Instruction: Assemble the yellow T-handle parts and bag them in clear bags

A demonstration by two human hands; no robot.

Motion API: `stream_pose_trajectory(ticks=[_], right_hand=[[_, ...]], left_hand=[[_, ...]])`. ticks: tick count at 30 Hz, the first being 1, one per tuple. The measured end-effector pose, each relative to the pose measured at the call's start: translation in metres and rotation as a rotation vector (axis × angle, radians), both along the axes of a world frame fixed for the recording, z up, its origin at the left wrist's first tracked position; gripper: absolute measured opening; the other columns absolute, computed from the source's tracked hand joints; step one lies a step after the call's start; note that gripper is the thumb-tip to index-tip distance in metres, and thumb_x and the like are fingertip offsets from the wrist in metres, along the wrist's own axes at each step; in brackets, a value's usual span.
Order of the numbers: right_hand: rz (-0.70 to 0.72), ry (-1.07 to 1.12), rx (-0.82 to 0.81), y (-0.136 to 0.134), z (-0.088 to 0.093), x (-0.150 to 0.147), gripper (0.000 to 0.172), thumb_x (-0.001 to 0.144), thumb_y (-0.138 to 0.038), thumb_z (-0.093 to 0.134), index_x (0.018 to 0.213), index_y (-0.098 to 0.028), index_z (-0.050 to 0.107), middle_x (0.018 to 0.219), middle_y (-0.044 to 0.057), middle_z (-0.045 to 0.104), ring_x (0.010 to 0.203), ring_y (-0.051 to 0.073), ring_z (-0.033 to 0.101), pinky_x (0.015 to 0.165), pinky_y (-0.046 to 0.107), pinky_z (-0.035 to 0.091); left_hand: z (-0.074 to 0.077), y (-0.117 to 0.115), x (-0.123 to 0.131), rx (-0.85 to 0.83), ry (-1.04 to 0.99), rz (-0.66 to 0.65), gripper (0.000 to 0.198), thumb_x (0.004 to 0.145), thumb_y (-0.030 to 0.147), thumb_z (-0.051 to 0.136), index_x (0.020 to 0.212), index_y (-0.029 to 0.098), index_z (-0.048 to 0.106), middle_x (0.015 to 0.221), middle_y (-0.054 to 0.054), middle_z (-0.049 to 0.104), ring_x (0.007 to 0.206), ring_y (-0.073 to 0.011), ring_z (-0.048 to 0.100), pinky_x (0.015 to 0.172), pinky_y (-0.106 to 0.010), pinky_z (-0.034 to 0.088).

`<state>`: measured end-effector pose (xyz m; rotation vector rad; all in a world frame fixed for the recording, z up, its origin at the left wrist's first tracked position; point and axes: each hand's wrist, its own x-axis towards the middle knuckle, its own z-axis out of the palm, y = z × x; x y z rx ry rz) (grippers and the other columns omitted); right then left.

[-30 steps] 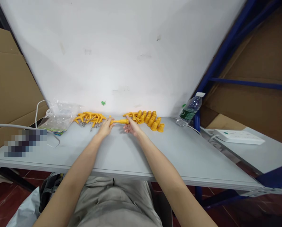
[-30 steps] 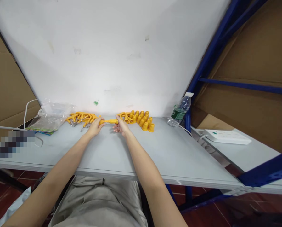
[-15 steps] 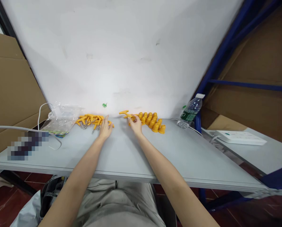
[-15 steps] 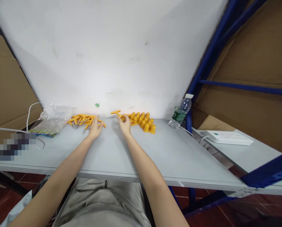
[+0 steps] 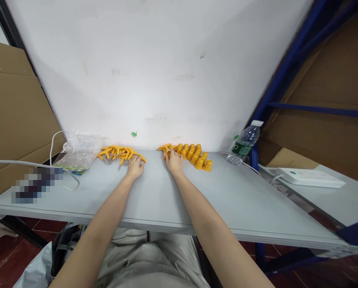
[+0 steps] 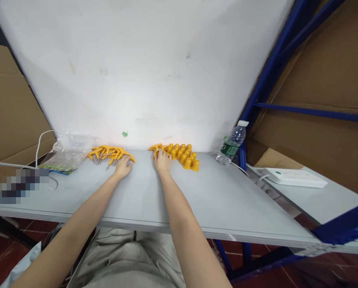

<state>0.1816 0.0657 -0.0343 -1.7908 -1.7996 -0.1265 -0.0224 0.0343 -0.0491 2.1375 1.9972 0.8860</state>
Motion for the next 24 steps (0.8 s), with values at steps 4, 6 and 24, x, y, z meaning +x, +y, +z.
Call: stream_pose_trajectory(ticks=[4,6,24], right_hand=[[0.004,-0.027,-0.005,-0.001,0.004,-0.002,0.036,0.098,-0.033,0.039,0.123,-0.012,0.052,0.116,0.018,0.066,0.111,0.029,0.057,0.101,0.042,0.025],[0.010,-0.036,0.001,0.000,0.005,-0.004,0.033,0.097,-0.034,0.039,0.117,-0.012,0.054,0.113,0.018,0.067,0.110,0.029,0.057,0.100,0.043,0.026],[0.128,-0.194,-0.140,0.003,0.022,-0.031,0.033,0.096,-0.022,0.037,0.125,-0.008,0.046,0.127,0.020,0.058,0.108,0.028,0.059,0.099,0.041,0.032]], left_hand=[[-0.001,-0.004,0.005,-0.082,0.077,0.031,0.041,0.089,0.022,0.045,0.128,0.021,0.057,0.144,-0.011,0.050,0.138,-0.0260,0.040,0.119,-0.050,0.020],[0.000,-0.006,0.007,-0.089,0.100,0.033,0.044,0.089,0.022,0.044,0.131,0.022,0.055,0.147,-0.011,0.047,0.139,-0.0261,0.038,0.119,-0.052,0.017],[0.010,-0.013,0.012,-0.111,0.134,0.030,0.046,0.089,0.022,0.042,0.133,0.020,0.052,0.149,-0.012,0.044,0.139,-0.0272,0.037,0.118,-0.056,0.017]])
